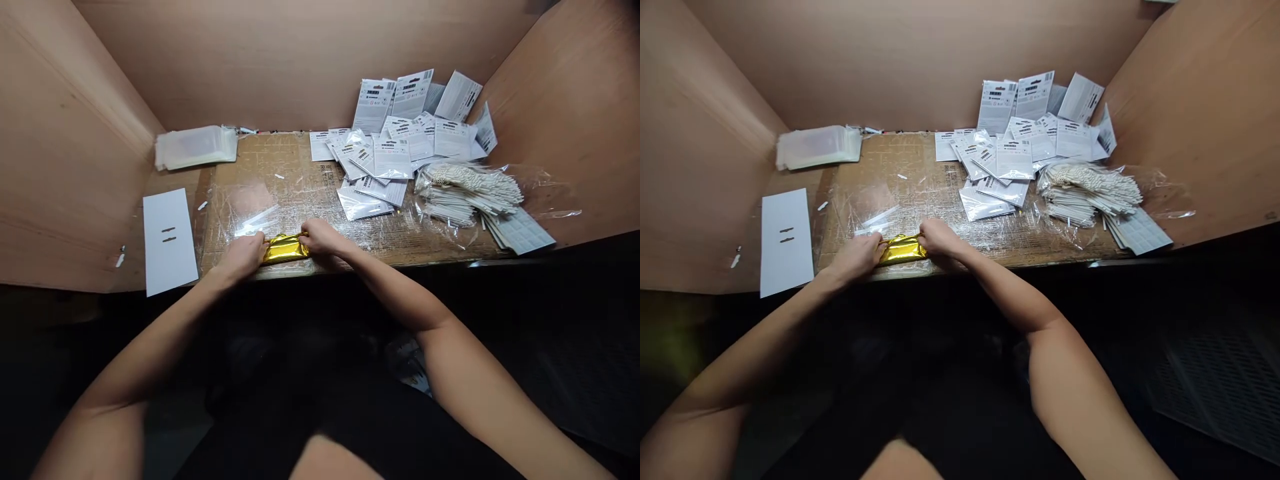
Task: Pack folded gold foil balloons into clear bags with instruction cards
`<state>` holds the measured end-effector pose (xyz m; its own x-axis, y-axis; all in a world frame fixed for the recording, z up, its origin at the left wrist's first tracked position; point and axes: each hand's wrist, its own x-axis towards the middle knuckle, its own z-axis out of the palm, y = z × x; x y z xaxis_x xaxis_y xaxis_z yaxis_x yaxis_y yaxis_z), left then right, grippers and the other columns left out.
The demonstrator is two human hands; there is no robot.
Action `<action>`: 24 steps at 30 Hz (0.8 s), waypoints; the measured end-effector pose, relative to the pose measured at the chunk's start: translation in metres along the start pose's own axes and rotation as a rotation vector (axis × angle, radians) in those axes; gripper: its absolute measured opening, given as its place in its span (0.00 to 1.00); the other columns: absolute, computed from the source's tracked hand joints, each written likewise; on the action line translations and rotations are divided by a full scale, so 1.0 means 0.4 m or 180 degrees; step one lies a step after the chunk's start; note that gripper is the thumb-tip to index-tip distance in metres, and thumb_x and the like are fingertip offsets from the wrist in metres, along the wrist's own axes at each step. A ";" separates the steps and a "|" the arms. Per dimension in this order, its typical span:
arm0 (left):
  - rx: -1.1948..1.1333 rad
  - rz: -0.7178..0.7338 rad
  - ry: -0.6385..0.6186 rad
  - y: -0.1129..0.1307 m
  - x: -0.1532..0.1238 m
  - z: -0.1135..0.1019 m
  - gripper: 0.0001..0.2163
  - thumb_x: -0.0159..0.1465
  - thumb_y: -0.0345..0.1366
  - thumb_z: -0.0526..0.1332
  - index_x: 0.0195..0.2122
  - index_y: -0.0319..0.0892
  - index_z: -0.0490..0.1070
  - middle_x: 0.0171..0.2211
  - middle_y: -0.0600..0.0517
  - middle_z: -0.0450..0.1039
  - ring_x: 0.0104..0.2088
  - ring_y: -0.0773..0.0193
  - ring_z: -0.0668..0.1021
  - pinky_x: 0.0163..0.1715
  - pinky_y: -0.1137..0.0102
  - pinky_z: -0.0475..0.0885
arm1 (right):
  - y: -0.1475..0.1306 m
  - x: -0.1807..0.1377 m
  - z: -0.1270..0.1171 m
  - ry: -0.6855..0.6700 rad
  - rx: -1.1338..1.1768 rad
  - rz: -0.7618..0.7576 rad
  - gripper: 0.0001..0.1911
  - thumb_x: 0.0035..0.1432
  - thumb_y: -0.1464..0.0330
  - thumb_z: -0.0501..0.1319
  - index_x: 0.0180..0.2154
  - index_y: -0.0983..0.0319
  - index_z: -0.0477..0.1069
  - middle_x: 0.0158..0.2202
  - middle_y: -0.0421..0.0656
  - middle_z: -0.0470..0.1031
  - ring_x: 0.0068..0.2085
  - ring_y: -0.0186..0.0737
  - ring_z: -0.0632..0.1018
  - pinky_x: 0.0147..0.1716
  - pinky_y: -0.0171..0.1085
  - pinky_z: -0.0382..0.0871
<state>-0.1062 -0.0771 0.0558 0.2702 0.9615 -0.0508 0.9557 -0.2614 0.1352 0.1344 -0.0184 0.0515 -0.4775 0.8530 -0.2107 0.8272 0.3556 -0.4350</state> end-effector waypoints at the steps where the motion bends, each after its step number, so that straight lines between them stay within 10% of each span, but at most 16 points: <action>1: 0.0251 -0.0015 0.0115 0.018 0.010 -0.010 0.11 0.76 0.34 0.55 0.47 0.36 0.77 0.42 0.36 0.80 0.41 0.47 0.80 0.43 0.58 0.74 | -0.008 0.023 -0.007 -0.0070 0.0020 0.0118 0.08 0.66 0.70 0.64 0.37 0.66 0.81 0.42 0.56 0.84 0.42 0.48 0.80 0.40 0.38 0.64; 7: 0.0418 0.1264 0.0111 0.137 -0.003 0.017 0.13 0.71 0.30 0.58 0.52 0.32 0.77 0.48 0.34 0.80 0.48 0.45 0.81 0.49 0.57 0.75 | 0.006 0.057 -0.038 -0.0408 0.0375 0.0204 0.08 0.58 0.72 0.68 0.26 0.65 0.76 0.26 0.46 0.76 0.30 0.40 0.73 0.31 0.38 0.61; 10: -0.0234 0.0768 0.0365 0.142 -0.003 0.021 0.14 0.69 0.27 0.55 0.47 0.35 0.81 0.39 0.38 0.82 0.40 0.48 0.83 0.42 0.58 0.76 | 0.055 0.029 -0.077 -0.0285 0.1060 0.0171 0.14 0.64 0.64 0.67 0.27 0.63 0.74 0.24 0.41 0.71 0.27 0.36 0.71 0.29 0.36 0.61; 14: -0.3187 0.0035 0.0905 0.143 -0.007 -0.016 0.13 0.70 0.40 0.63 0.47 0.40 0.84 0.39 0.45 0.84 0.38 0.53 0.85 0.41 0.62 0.79 | 0.077 -0.048 -0.106 0.0671 0.3417 -0.0261 0.21 0.69 0.48 0.63 0.43 0.60 0.75 0.38 0.44 0.79 0.38 0.39 0.79 0.36 0.36 0.71; 17: -0.4884 -0.0270 0.0854 0.173 -0.025 -0.037 0.16 0.63 0.47 0.72 0.44 0.40 0.84 0.41 0.45 0.85 0.40 0.53 0.85 0.44 0.62 0.81 | 0.032 -0.111 -0.074 0.0449 0.4012 -0.0729 0.26 0.60 0.46 0.71 0.47 0.59 0.76 0.42 0.44 0.80 0.42 0.41 0.80 0.39 0.37 0.74; 24: -0.5124 -0.0352 0.0399 0.201 -0.055 -0.034 0.13 0.62 0.44 0.72 0.41 0.40 0.85 0.35 0.49 0.83 0.31 0.61 0.82 0.34 0.68 0.79 | -0.026 -0.155 0.008 0.0407 0.4150 -0.0762 0.23 0.58 0.49 0.74 0.46 0.57 0.77 0.39 0.42 0.82 0.41 0.44 0.81 0.42 0.41 0.78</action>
<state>-0.0370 -0.1179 0.0812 0.1240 0.9902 -0.0641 -0.1594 0.0836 0.9837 0.1546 -0.0764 0.0661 -0.4802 0.8763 0.0401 -0.1937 -0.0613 -0.9791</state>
